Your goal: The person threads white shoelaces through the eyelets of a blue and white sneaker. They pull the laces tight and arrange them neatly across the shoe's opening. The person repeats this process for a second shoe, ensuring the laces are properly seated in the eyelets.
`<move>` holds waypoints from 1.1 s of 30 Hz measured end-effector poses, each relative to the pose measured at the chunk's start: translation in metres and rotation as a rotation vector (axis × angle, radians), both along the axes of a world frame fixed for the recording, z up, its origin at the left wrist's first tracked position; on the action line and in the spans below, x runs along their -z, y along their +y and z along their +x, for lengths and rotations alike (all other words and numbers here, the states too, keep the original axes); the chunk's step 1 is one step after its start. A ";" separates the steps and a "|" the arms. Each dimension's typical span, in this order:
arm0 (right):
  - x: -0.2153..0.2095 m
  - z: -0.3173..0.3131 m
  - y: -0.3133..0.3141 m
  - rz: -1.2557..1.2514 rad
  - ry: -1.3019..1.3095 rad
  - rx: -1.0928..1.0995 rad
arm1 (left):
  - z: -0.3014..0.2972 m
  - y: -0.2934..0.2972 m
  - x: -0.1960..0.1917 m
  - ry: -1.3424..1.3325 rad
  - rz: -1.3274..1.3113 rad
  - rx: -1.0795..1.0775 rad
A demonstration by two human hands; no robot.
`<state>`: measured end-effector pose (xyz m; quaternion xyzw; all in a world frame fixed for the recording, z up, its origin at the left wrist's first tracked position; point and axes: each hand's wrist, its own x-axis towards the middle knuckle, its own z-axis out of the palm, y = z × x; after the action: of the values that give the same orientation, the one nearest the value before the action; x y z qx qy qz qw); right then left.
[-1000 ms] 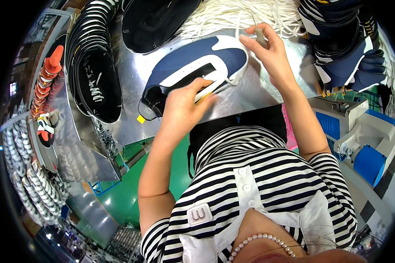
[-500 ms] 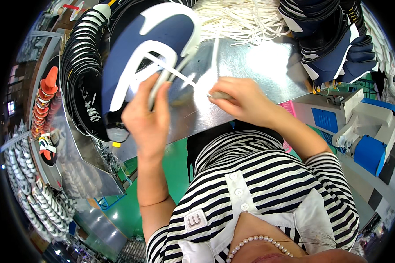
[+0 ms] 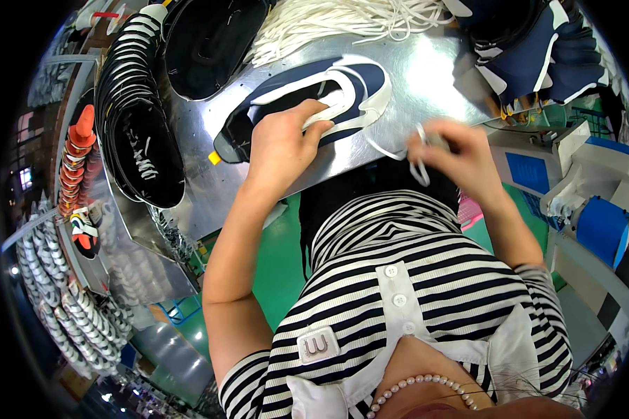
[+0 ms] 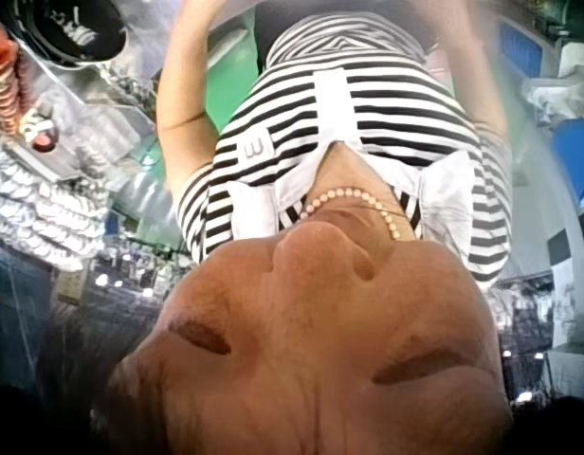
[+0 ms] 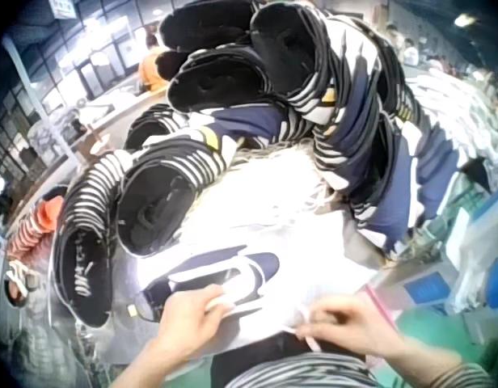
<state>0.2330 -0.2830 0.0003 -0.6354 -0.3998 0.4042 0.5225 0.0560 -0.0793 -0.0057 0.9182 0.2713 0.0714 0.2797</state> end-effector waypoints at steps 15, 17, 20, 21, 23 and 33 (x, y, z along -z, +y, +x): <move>0.011 0.014 0.117 0.267 0.569 -0.064 | 0.027 -0.006 -0.044 0.077 -0.014 0.034; 0.006 0.024 0.112 0.219 0.693 -0.101 | 0.025 0.000 -0.039 0.048 -0.067 0.016; 0.007 0.031 0.112 0.169 0.650 -0.178 | 0.020 0.002 -0.035 0.056 -0.142 -0.061; 0.012 0.024 0.117 0.177 0.507 -0.084 | 0.021 0.002 -0.034 0.041 -0.135 -0.056; 0.026 0.021 0.126 0.216 0.401 -0.003 | 0.027 -0.001 -0.038 0.066 -0.107 -0.033; 0.048 0.016 0.149 0.252 0.317 0.183 | 0.050 0.003 -0.019 0.277 0.024 -0.070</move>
<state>0.2492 -0.1335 -0.0477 -0.5273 -0.3004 0.3968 0.6887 0.1055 -0.0767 0.0130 0.9125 0.3382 -0.0431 0.2260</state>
